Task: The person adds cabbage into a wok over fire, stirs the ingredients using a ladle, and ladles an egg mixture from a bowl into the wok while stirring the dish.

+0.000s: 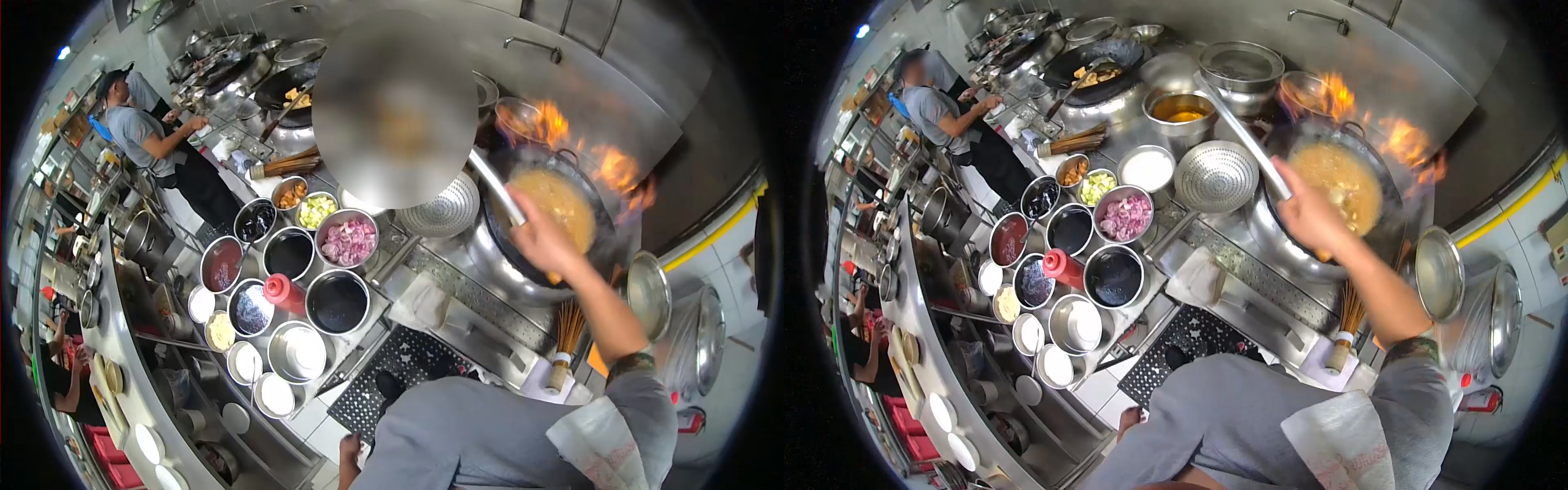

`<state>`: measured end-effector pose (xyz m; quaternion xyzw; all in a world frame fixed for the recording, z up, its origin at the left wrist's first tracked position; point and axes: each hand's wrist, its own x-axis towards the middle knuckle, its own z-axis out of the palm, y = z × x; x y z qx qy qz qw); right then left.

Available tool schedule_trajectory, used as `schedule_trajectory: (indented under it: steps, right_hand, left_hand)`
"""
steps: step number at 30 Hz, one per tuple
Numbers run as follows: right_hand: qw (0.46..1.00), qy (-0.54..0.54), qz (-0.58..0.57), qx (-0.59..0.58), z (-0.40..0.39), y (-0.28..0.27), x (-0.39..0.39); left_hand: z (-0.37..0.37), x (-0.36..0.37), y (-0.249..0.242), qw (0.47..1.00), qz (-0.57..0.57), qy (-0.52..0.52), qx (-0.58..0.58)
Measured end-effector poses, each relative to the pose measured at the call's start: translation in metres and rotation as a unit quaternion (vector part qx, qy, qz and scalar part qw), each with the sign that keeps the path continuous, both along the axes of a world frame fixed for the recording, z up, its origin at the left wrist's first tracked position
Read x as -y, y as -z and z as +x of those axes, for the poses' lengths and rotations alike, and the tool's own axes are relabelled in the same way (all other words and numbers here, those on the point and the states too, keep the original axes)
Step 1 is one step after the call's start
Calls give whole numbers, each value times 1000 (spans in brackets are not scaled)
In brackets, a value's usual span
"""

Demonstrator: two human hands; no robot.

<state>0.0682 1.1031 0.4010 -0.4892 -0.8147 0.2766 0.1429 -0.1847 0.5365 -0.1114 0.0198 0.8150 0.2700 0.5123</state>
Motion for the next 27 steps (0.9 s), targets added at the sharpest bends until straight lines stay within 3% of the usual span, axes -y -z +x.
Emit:
schedule_trajectory:
  steps: [2,3,4,5,6,7,11,14,16,19,21,24,27]
  right_hand:
    - [998,-54,10,-17,-10,57,17]
    - [998,-51,-36,-26,-24,70,32]
    - [995,-50,-80,-35,-38,81,43]
    - [996,-55,-62,-35,-45,117,46]
    - [997,-61,-44,-36,-52,146,50]
    - [992,-43,-120,-15,-62,129,63]
    - [971,-10,-231,-62,-61,116,77]
    - [981,-4,-167,-99,-68,138,79]
    - [976,-12,-200,-88,-71,136,77]
    - [962,-7,-257,-92,-69,124,79]
    - [952,22,-288,-99,-73,117,87]
    - [966,-10,-251,-68,-77,125,85]
    - [961,-10,-258,-96,-71,122,84]
  left_hand:
    - [-18,-26,-23,996,82,16,41]
    - [-26,-43,-25,998,23,-31,49]
    - [-35,-54,-27,996,54,-46,58]
    - [-37,-73,-52,992,84,-79,52]
    - [-47,-82,-57,995,84,-38,31]
    - [-53,-92,-63,994,103,-32,21]
    - [-63,-91,-70,993,114,-25,-27]
    - [-59,-74,-76,997,65,-40,16]
    - [-57,-44,-55,999,18,-29,30]
    - [-68,-3,-18,983,35,176,27]
    - [-54,-5,-40,995,-33,77,47]
    - [-45,-14,-65,998,-44,14,50]
    - [-51,-23,-58,997,-23,-32,66]
